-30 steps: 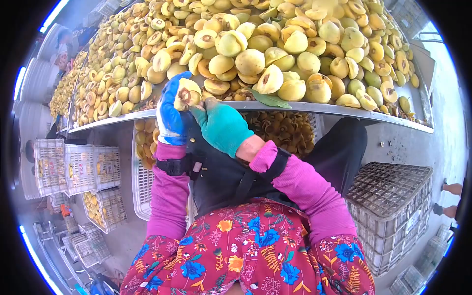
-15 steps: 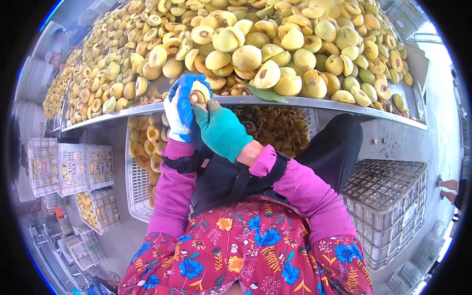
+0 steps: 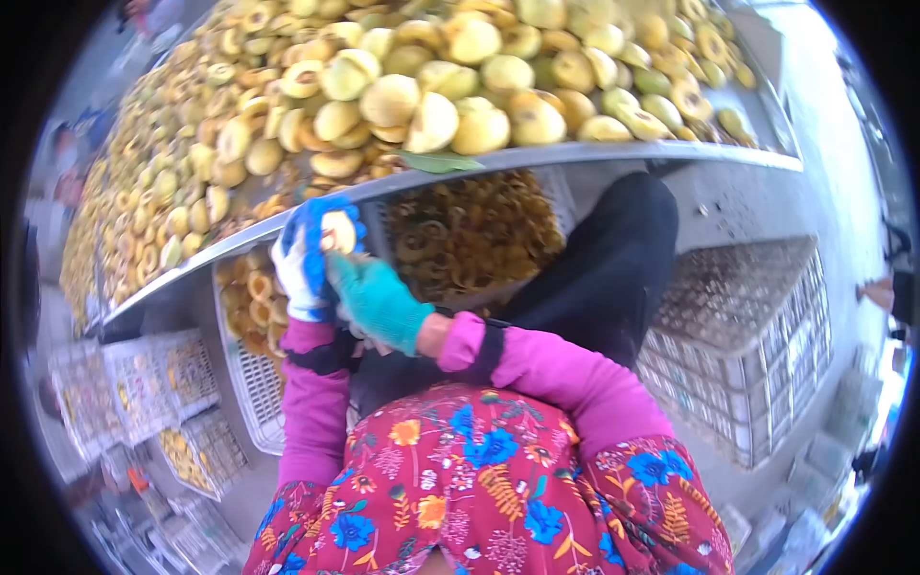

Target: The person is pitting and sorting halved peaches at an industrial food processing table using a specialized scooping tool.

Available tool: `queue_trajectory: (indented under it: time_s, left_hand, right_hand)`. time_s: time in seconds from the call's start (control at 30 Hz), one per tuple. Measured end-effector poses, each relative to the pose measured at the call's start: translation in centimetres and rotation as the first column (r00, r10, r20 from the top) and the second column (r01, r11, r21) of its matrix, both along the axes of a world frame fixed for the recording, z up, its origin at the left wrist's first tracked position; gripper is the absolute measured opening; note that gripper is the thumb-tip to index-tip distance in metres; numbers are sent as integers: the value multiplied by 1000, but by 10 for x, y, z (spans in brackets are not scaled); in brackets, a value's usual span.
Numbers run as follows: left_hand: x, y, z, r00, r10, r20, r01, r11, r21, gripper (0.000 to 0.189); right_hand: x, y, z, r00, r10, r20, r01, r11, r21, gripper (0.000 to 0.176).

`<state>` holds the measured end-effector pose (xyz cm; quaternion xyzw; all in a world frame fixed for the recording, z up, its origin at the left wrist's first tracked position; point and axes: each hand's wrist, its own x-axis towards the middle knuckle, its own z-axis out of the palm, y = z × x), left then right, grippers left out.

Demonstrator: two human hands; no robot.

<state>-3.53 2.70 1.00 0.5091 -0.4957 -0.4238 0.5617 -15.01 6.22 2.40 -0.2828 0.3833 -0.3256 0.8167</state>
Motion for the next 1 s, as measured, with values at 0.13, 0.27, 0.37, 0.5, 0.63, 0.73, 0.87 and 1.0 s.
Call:
queue_trajectory:
  time_s: [0.13, 0.27, 0.37, 0.5, 0.63, 0.73, 0.87, 1.0]
  left_hand:
    - [10, 13, 0, 973, -160, -167, 198, 950, 240, 39]
    - [7, 14, 2, 941, -260, -214, 306, 926, 221, 42]
    - [-1, 14, 3, 937, -153, -313, 201, 971, 129, 38]
    - [36, 23, 11, 597, 155, -787, 42, 974, 224, 30]
    - [103, 26, 30, 546, 57, 836, -505, 818, 274, 38]
    - [67, -47, 35, 313, 253, 916, -256, 951, -175, 48]
    - [16, -140, 13, 137, 95, 986, 56, 993, -104, 59]
    - [40, -147, 24, 629, -180, 756, 41, 979, 198, 55]
  right_hand:
    - [-11, 10, -5, 921, 129, 367, -243, 927, 285, 48]
    - [-12, 12, -9, 776, 128, 618, -443, 808, 388, 47]
    - [-17, 2, -14, 439, -11, 899, -618, 722, 311, 44]
    - [-29, 5, 1, 340, 177, 923, -676, 729, 109, 41]
    - [-58, -24, -76, 767, -131, 629, -363, 719, 592, 38]
    - [-64, -25, -75, 966, -55, 253, -130, 743, 656, 41]
    - [-61, -31, -25, 995, 50, 81, -79, 912, 404, 39]
    - [-61, -42, -4, 993, -17, -117, 23, 998, 50, 35]
